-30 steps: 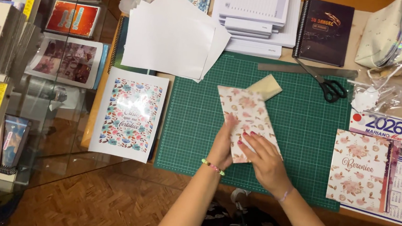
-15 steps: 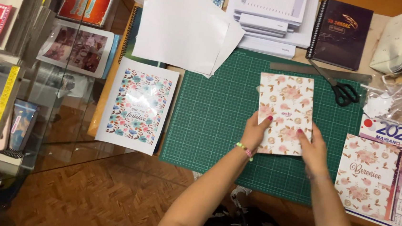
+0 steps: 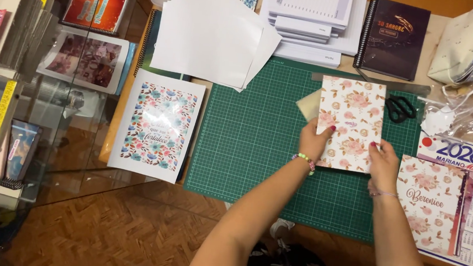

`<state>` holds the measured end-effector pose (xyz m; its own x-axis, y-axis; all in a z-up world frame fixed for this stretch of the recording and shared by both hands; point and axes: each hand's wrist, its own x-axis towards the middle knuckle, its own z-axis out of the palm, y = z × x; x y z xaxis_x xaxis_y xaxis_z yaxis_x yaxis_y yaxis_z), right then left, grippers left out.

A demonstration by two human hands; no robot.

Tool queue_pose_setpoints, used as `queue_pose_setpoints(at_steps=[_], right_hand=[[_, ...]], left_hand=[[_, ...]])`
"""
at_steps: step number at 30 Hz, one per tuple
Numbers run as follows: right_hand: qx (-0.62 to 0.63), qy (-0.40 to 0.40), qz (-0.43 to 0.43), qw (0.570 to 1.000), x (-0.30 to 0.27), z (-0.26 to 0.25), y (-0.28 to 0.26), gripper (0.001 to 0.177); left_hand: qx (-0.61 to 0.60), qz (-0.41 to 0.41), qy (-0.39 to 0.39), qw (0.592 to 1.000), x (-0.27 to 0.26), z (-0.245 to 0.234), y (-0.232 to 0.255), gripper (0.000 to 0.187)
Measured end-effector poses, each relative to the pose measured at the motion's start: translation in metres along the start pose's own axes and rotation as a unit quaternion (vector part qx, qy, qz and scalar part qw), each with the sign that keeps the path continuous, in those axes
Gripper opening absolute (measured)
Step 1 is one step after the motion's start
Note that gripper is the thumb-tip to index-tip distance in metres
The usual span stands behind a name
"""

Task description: Assembling a notebook cover by cutting paper, applying adhesive, and folding it over cardboard.

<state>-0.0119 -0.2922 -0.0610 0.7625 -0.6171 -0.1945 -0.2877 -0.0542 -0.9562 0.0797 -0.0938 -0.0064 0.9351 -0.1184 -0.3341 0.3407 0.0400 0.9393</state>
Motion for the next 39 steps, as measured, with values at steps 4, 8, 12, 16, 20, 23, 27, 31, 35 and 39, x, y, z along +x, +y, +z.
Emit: queue_pose_setpoints(at_steps=[4, 8, 12, 16, 20, 23, 27, 31, 35, 39], right_hand=[[-0.011, 0.003, -0.004, 1.000, -0.005, -0.013, -0.008, 0.033], [0.009, 0.019, 0.012, 1.000, -0.016, -0.021, -0.020, 0.032], [0.010, 0.025, 0.014, 1.000, -0.019, -0.030, -0.022, 0.033], [0.010, 0.023, 0.012, 1.000, -0.024, -0.037, -0.023, 0.033], [0.010, 0.022, 0.021, 0.999, -0.034, -0.037, -0.036, 0.030], [0.010, 0.022, 0.024, 0.999, -0.034, -0.038, -0.035, 0.029], [0.013, 0.014, 0.024, 1.000, -0.035, -0.037, -0.037, 0.031], [-0.004, 0.005, 0.016, 1.000, -0.029, -0.038, -0.028, 0.031], [-0.041, 0.012, -0.004, 0.999, -0.031, -0.043, -0.031, 0.032], [-0.095, 0.033, -0.037, 0.994, -0.027, -0.056, -0.016, 0.038]], left_hand=[[-0.011, -0.025, -0.021, 0.999, -0.011, 0.005, 0.019, 0.039], [0.032, -0.026, -0.033, 0.999, -0.008, 0.016, 0.002, 0.040], [0.037, -0.033, -0.043, 0.998, -0.013, 0.025, -0.002, 0.037], [0.038, -0.041, -0.050, 0.997, -0.022, 0.027, 0.006, 0.042], [0.053, -0.050, -0.047, 0.996, -0.024, 0.030, 0.002, 0.040], [0.059, -0.058, -0.047, 0.995, -0.021, 0.030, -0.005, 0.040], [0.033, -0.058, -0.052, 0.996, -0.024, 0.027, 0.000, 0.040], [0.010, -0.059, -0.056, 0.997, -0.033, 0.022, 0.009, 0.042], [0.000, -0.054, -0.080, 0.995, -0.031, 0.023, 0.001, 0.051], [-0.035, -0.051, -0.104, 0.993, -0.043, 0.033, 0.000, 0.050]])
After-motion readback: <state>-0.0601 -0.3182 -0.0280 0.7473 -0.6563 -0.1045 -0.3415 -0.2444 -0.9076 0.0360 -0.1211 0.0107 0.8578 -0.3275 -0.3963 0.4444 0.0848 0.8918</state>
